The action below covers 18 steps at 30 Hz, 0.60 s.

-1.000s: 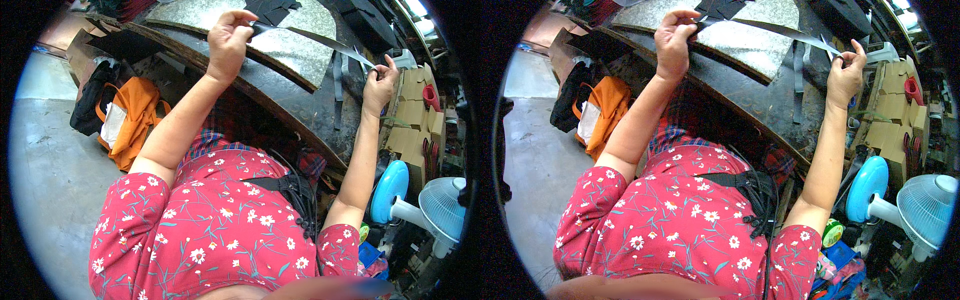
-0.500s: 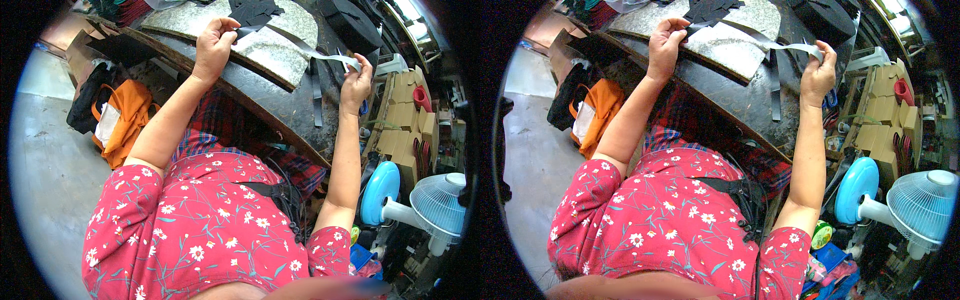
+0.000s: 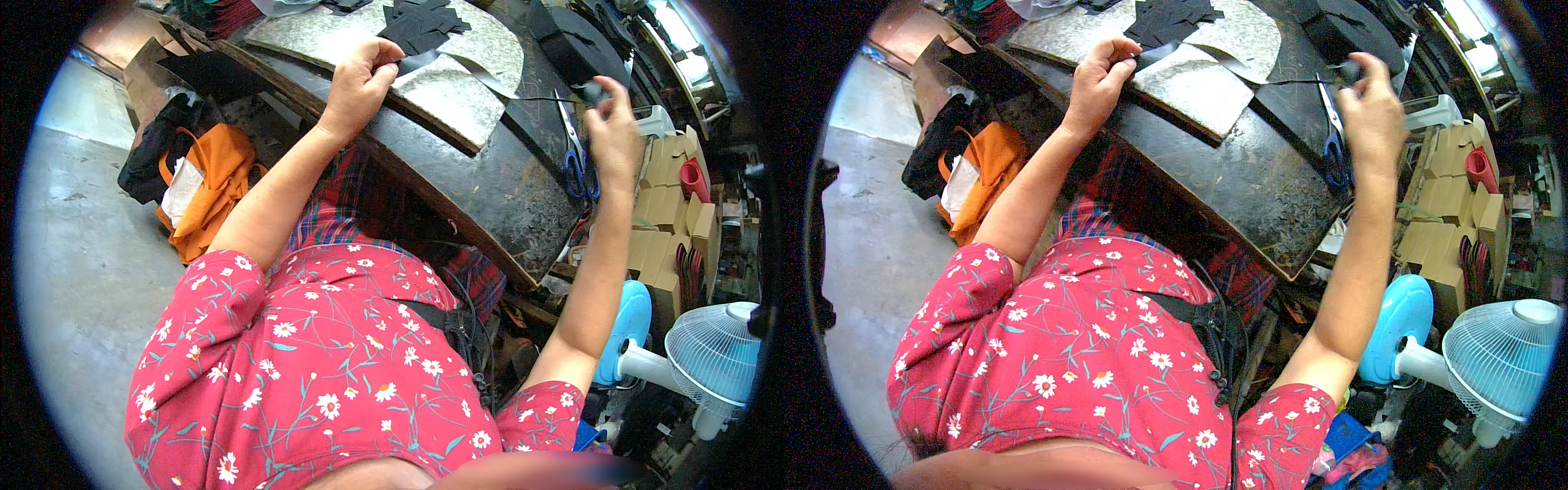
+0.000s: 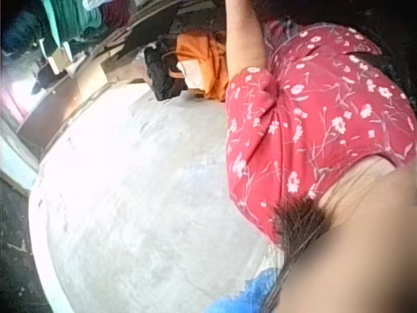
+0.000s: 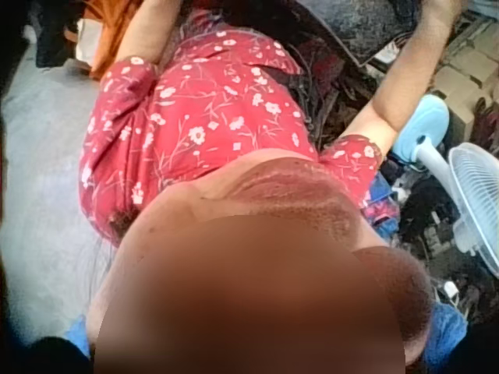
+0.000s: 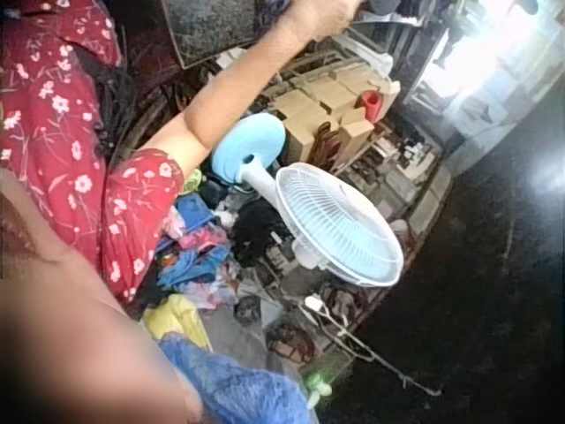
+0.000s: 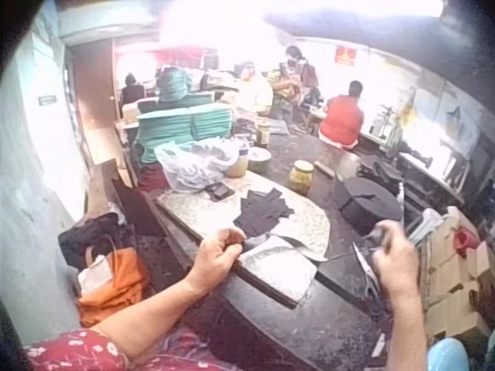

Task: The person repeatedly picks up small black fabric pieces and a strip of black material, aligns them on a work surface, and cuts the strip with scissors. The cut pieces are placed into a growing pile on the table.

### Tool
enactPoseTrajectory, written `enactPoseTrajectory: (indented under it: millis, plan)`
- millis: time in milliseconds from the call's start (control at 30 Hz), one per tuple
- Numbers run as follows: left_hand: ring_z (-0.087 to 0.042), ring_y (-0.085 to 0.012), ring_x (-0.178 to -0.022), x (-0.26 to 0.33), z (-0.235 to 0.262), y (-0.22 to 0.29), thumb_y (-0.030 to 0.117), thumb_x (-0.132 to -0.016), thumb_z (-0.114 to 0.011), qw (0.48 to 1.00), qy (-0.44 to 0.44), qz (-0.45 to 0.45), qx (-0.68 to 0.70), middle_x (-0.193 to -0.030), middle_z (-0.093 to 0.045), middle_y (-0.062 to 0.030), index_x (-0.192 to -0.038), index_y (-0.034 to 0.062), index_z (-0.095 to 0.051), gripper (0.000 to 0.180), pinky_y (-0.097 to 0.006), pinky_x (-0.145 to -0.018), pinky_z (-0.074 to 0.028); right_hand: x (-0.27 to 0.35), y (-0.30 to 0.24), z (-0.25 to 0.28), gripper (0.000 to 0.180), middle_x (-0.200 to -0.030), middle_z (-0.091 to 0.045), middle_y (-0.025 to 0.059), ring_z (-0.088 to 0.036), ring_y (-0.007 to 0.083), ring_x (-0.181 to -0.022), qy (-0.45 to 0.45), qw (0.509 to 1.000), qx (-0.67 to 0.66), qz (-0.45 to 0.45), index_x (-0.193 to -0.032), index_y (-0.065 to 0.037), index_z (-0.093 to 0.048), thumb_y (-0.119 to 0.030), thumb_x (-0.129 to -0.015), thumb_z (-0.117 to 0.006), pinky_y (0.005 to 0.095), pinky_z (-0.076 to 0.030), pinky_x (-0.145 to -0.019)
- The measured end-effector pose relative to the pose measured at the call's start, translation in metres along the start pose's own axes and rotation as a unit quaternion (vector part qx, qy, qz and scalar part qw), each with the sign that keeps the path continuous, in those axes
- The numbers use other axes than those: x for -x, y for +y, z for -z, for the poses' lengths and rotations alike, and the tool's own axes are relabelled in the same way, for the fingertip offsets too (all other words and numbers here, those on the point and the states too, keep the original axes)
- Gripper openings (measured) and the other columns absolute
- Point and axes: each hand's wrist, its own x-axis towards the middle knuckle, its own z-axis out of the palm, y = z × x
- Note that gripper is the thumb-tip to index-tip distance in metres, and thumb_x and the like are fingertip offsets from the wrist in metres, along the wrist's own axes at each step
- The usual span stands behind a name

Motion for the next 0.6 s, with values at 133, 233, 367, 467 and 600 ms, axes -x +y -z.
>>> enactPoseTrajectory:
  millis: [133, 233, 367, 467, 600]
  plan:
    - [-0.062, -0.008, -0.09, 0.0, -0.012, 0.012, -0.001, -0.093, -0.057, 1.0, -0.01, 0.018, -0.017, -0.095, -0.066, -0.0016, -0.109, 0.0016, -0.065, 0.018, -0.024, -0.084, -0.05, -0.031, 0.045, 0.016, 0.081, -0.123, -0.064, 0.0137, -0.061, 0.0341, -0.115, -0.106, 0.977, 0.187, -0.007, -0.147, -0.026, -0.046, -0.024, -0.075, -0.082, 0.0473, -0.05, -0.095]
    - [-0.061, -0.0095, -0.085, 0.0, -0.026, 0.024, 0.001, -0.091, -0.059, 0.999, -0.015, 0.011, -0.043, -0.09, -0.065, -0.0025, -0.108, 0.001, -0.065, 0.017, -0.024, -0.08, -0.05, -0.036, 0.046, 0.022, 0.096, -0.136, -0.057, 0.0158, -0.053, 0.0361, -0.126, -0.176, 0.966, 0.189, -0.012, -0.153, -0.026, -0.039, -0.025, -0.07, -0.086, 0.0471, -0.046, -0.104]
    - [-0.059, -0.0099, -0.083, -0.001, -0.037, 0.034, 0.002, -0.091, -0.06, 0.999, -0.031, 0.006, -0.039, -0.087, -0.062, -0.0018, -0.108, 0.0015, -0.064, 0.018, -0.025, -0.078, -0.049, -0.04, -0.017, -0.007, 0.048, -0.127, -0.066, 0.0118, -0.061, 0.031, -0.118, 0.014, 0.97, -0.033, 0.241, -0.137, -0.016, -0.059, -0.02, -0.09, -0.069, 0.0403, -0.047, -0.102]
    - [-0.061, -0.0143, -0.074, -0.002, -0.041, 0.039, 0.0, -0.087, -0.06, 0.999, -0.009, -0.046, -0.006, -0.08, -0.063, -0.0069, -0.105, 0.0034, -0.065, 0.018, -0.029, -0.07, -0.051, -0.025, -0.074, -0.054, 0.028, -0.118, -0.07, 0.0139, -0.064, 0.0306, -0.112, -0.042, 0.924, -0.268, 0.268, -0.121, -0.012, -0.069, -0.024, -0.096, -0.064, 0.0386, -0.048, -0.098]
    - [-0.064, -0.0168, -0.077, 0.0, -0.043, 0.042, 0.0, -0.088, -0.06, 0.999, -0.016, -0.048, 0.003, -0.083, -0.066, -0.0094, -0.105, 0.0042, -0.064, 0.019, -0.031, -0.072, -0.052, 0.0, -0.092, -0.077, 0.021, -0.103, -0.071, 0.0119, -0.066, 0.0247, -0.098, -0.102, 0.934, -0.209, 0.272, -0.111, -0.008, -0.071, -0.021, -0.096, -0.065, 0.0365, -0.05, -0.089]
